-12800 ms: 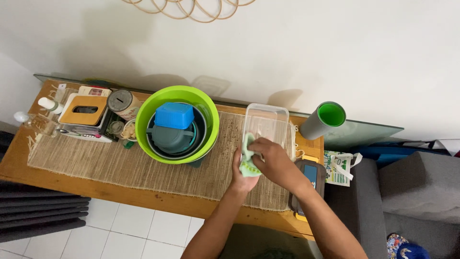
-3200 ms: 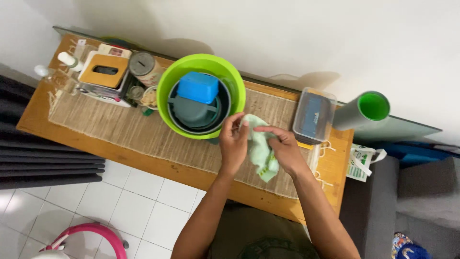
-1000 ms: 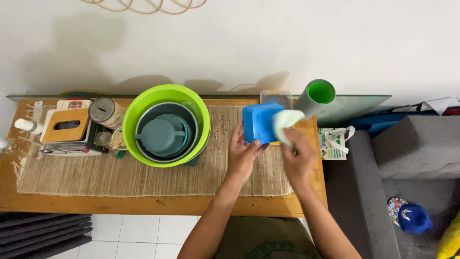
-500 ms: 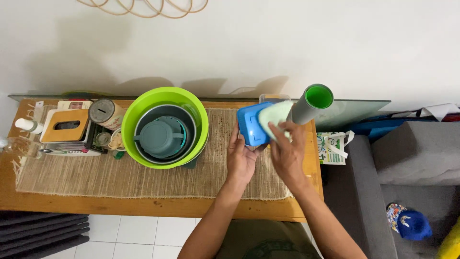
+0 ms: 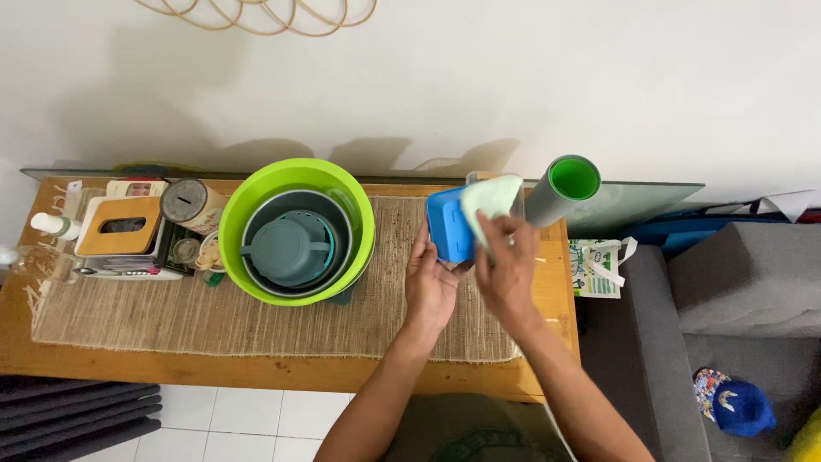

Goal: Wiping plastic food containers with a cloth to clean them.

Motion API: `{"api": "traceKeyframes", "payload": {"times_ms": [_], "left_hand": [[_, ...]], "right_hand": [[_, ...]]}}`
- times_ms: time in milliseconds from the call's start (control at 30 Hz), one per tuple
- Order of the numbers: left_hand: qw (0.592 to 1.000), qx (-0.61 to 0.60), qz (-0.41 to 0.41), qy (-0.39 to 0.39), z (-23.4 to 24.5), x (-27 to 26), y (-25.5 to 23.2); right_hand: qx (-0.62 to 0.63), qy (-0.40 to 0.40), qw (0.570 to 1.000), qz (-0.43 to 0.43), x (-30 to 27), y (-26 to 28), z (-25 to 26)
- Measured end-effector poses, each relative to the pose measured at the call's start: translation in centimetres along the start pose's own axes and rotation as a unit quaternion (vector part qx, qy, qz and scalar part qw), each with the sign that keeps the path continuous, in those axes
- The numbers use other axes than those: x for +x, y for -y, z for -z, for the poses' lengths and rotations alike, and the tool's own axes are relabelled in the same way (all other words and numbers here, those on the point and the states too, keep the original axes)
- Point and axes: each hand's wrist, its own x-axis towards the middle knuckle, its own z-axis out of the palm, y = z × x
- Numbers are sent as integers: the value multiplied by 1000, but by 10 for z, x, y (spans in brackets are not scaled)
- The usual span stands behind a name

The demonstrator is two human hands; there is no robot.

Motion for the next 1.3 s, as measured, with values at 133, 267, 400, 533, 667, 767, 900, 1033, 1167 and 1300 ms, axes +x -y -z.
{"api": "traceKeyframes", "payload": {"times_ms": [133, 267, 400, 533, 667, 767, 900, 1033, 1167, 1300], "left_hand": [[996, 71, -41, -18, 24, 17, 23], [997, 74, -19, -19, 6, 4, 14], [1000, 0, -4, 13, -4, 1, 1], [1000, 0, -22, 1, 15, 15, 12], [999, 47, -22, -2, 38, 26, 38], [999, 44, -17, -2, 17, 8, 31], [1000, -10, -11, -9, -5, 1, 16], [999, -13, -24, -28, 17, 14, 22], [997, 58, -31, -34, 4, -1, 17], [1000, 25, -14, -13, 2, -10, 17]], "right_hand": [[45, 36, 998, 21, -17, 15, -16], [36, 39, 998, 27, -3, -8, -20], [16, -4, 1000, 6, 14, -12, -2], [31, 9, 999, 37, -13, -7, -13], [77, 36, 996, 32, -15, 2, -18], [51, 16, 998, 24, 2, -7, -5], [28, 25, 999, 11, 4, -20, 10], [64, 66, 996, 15, -12, -2, 5], [111, 85, 990, 21, -5, 14, 0], [56, 61, 996, 30, 13, -6, 6]]}}
